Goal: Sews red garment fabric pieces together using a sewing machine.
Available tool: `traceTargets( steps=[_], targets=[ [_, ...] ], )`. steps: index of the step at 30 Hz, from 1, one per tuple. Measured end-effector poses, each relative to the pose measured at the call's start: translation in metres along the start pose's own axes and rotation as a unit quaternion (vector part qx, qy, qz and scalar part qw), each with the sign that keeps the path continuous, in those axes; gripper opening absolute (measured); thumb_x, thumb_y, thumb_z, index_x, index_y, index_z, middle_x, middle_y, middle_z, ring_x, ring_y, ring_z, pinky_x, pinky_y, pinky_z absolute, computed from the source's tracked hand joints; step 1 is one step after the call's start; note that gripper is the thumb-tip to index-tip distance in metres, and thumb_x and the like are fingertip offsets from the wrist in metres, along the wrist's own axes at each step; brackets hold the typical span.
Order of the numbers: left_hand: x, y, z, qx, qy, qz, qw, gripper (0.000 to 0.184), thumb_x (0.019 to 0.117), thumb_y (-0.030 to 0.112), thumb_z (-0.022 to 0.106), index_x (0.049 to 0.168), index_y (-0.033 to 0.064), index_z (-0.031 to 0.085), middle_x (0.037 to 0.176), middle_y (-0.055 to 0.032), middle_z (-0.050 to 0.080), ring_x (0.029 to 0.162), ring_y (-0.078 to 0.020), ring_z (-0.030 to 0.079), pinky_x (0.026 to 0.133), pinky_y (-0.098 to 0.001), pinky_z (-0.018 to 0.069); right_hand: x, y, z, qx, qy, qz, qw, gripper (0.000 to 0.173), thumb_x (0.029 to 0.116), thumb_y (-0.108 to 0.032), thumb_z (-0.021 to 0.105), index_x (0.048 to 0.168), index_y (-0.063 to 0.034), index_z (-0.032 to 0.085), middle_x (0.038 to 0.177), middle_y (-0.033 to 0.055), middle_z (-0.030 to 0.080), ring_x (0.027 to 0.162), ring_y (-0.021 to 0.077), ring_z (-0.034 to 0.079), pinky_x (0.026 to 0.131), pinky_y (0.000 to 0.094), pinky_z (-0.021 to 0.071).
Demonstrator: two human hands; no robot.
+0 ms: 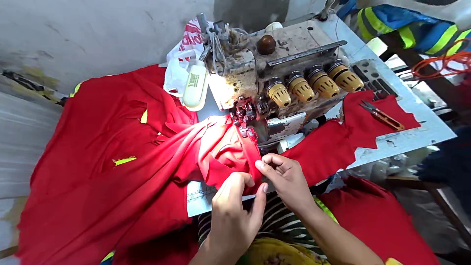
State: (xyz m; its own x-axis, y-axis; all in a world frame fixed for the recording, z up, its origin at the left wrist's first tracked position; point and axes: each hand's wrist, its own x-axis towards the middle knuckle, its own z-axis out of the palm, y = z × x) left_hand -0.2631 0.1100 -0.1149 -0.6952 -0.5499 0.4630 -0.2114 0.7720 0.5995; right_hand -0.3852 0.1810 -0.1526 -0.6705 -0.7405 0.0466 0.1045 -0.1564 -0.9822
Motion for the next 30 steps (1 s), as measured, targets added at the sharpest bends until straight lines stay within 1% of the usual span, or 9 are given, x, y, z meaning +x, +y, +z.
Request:
traceTargets(
  steps=[3,8,13,17,20,23,25,27,30],
  targets=[
    [-0.001,0.001,-0.017,0.063,0.039,0.017,0.997,0.017,0.0959,0.028,0.064,0.098,0.0110,0.062,0.101,-0.0067,0.069,0.102,-0.0116,0.064,0.086,-0.0216,0.0497,0.002,0.002,0.001,-0.035,0.008,-0.024,0.999,0.013,0.0944,-0.008,0.062,0.084,-0.0055,0.069,0.075,-0.0083,0.065,0.067,-0.0083,0.058,0.062,0.0091,0.0490],
    [0.016,-0.028,-0.065,0.110,0.029,0.064,0.991,0.010,0.0962,0.021,0.057,0.100,0.0122,0.060,0.105,-0.0056,0.066,0.105,-0.0112,0.061,0.090,-0.0198,0.0469,0.024,0.003,0.008,-0.090,0.042,-0.060,0.993,0.024,0.0914,-0.014,0.068,0.069,-0.0120,0.060,0.063,-0.0120,0.055,0.057,-0.0101,0.049,0.054,0.0082,0.0402],
    [0.043,-0.076,-0.089,0.237,-0.130,0.164,0.949,0.031,0.0912,0.013,0.055,0.114,0.0106,0.076,0.125,-0.0109,0.072,0.123,-0.0410,0.062,0.096,-0.0581,0.0501,0.046,0.000,0.008,-0.127,0.031,-0.043,0.991,0.046,0.0906,-0.013,0.070,0.055,-0.0188,0.041,0.053,-0.0132,0.041,0.051,-0.0070,0.039,0.051,0.0130,0.0325],
    [0.068,-0.077,-0.112,0.140,-0.148,0.204,0.957,0.028,0.0942,0.013,0.051,0.090,0.0076,0.078,0.116,-0.0067,0.075,0.130,-0.0329,0.058,0.109,-0.0529,0.0402,0.050,-0.002,0.005,-0.147,0.017,-0.036,0.988,0.048,0.0925,-0.015,0.069,0.055,-0.0190,0.039,0.053,-0.0132,0.040,0.050,-0.0056,0.037,0.052,0.0145,0.0311],
    [0.076,-0.041,-0.137,-0.071,-0.247,0.182,0.949,0.032,0.1035,0.041,0.051,0.089,0.0155,0.063,0.093,0.0074,0.065,0.112,-0.0012,0.058,0.111,-0.0276,0.0393,0.050,-0.003,0.006,-0.148,0.017,-0.036,0.988,0.048,0.0928,-0.016,0.068,0.055,-0.0184,0.039,0.053,-0.0127,0.039,0.050,-0.0059,0.037,0.052,0.0148,0.0312],
    [0.081,-0.026,-0.144,0.162,-0.175,0.215,0.947,0.033,0.0835,0.036,0.070,0.094,0.0046,0.067,0.080,-0.0067,0.066,0.080,-0.0198,0.066,0.087,-0.0456,0.0484,0.051,-0.004,0.005,-0.152,0.013,-0.030,0.988,0.048,0.0935,-0.016,0.068,0.055,-0.0179,0.039,0.053,-0.0125,0.039,0.050,-0.0051,0.037,0.052,0.0160,0.0311],
    [0.091,-0.038,-0.145,0.231,-0.124,0.186,0.947,0.047,0.0763,0.014,0.076,0.115,-0.0086,0.064,0.097,-0.0242,0.070,0.086,-0.0402,0.069,0.082,-0.0604,0.0486,0.051,-0.004,0.005,-0.150,0.010,-0.031,0.988,0.048,0.0935,-0.015,0.067,0.055,-0.0176,0.038,0.053,-0.0121,0.038,0.050,-0.0046,0.036,0.052,0.0162,0.0306],
    [0.100,-0.053,-0.148,0.185,-0.051,0.181,0.964,0.054,0.0758,0.008,0.070,0.125,-0.0081,0.055,0.110,-0.0237,0.062,0.097,-0.0311,0.063,0.085,-0.0421,0.0533,0.052,-0.005,0.005,-0.146,0.010,-0.033,0.989,0.049,0.0937,-0.015,0.067,0.055,-0.0176,0.037,0.053,-0.0119,0.037,0.050,-0.0043,0.035,0.051,0.0168,0.0299],
    [0.108,-0.062,-0.153,0.115,-0.033,0.195,0.973,0.019,0.0830,0.005,0.064,0.098,-0.0069,0.069,0.117,-0.0229,0.061,0.112,-0.0271,0.060,0.097,-0.0349,0.0508,0.053,-0.010,0.005,-0.155,0.008,-0.026,0.988,0.049,0.0949,-0.016,0.066,0.055,-0.0167,0.037,0.054,-0.0113,0.037,0.051,-0.0029,0.035,0.053,0.0179,0.0303]
  ],
)
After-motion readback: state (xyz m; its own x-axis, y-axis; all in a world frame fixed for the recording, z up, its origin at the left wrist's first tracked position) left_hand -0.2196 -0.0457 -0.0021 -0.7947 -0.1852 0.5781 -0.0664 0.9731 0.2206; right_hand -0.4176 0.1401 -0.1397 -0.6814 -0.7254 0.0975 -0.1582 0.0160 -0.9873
